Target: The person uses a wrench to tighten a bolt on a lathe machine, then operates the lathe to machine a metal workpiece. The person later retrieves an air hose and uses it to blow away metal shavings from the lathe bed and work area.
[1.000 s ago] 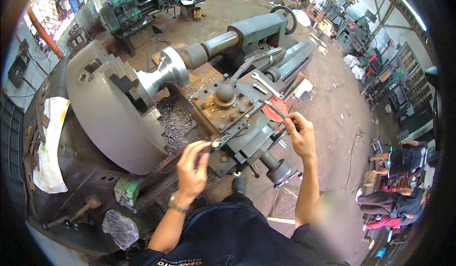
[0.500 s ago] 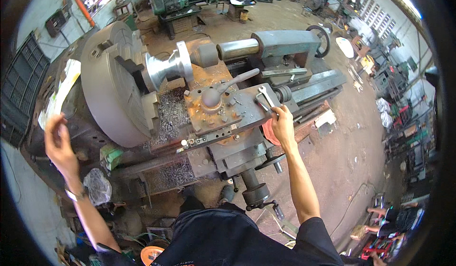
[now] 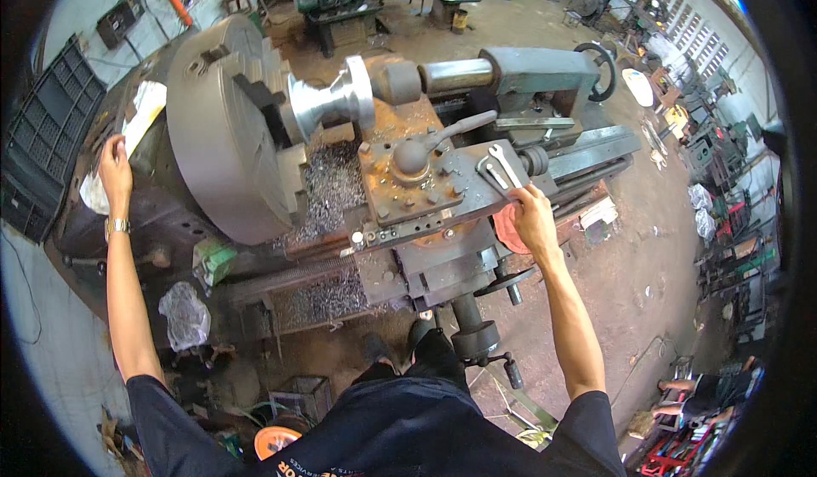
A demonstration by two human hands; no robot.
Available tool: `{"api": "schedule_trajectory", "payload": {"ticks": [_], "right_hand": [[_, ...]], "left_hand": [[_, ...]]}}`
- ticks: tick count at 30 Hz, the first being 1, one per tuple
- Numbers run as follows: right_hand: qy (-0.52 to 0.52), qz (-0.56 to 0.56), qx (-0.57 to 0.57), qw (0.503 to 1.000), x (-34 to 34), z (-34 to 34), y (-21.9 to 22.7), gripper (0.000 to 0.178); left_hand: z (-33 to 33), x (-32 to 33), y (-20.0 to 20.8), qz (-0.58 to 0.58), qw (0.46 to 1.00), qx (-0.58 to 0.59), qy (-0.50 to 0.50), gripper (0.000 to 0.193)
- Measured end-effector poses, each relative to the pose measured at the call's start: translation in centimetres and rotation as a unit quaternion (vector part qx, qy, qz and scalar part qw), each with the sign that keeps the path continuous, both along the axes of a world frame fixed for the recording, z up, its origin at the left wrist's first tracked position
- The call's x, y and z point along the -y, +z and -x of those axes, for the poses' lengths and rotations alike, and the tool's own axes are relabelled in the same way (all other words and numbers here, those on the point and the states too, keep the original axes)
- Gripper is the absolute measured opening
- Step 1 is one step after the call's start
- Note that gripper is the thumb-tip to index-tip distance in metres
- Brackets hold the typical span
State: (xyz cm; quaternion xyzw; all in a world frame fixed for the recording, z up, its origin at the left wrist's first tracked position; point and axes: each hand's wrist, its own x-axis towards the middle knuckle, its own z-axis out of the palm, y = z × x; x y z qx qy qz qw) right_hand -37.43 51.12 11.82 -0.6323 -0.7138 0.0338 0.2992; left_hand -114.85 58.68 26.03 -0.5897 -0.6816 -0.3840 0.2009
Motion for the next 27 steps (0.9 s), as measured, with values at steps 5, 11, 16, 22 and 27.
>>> {"api": "schedule_trajectory", "payload": {"ticks": [5,11,16,22,27], "right_hand": [[0.06,-0.005,-0.066,0.996,-2.9,-2.3,2.2,0.018],[0.029,0.025,0.015,0.999,-17.1,-12.8,0.4,0.032],[0.03,0.135,0.197,0.971,-25.2,-21.5,-6.0,0.066],[0.074,0.069,0.165,0.981,-27.8,-23.6,-7.7,0.052],[0.088,0.083,0.24,0.963,-30.1,-23.6,-7.3,0.049]], "left_hand": [[-0.5,-1.3,1.5,-0.047,0.999,0.017,-0.008,0.03],[-0.5,-2.1,0.9,-0.011,0.993,0.116,-0.011,0.03],[0.6,-1.2,0.2,-0.057,0.985,0.152,-0.059,0.027],[1.1,-0.4,-0.1,-0.06,0.99,0.124,-0.03,0.024],[2.0,-0.2,-0.1,-0.046,0.989,0.131,-0.041,0.024]]}}
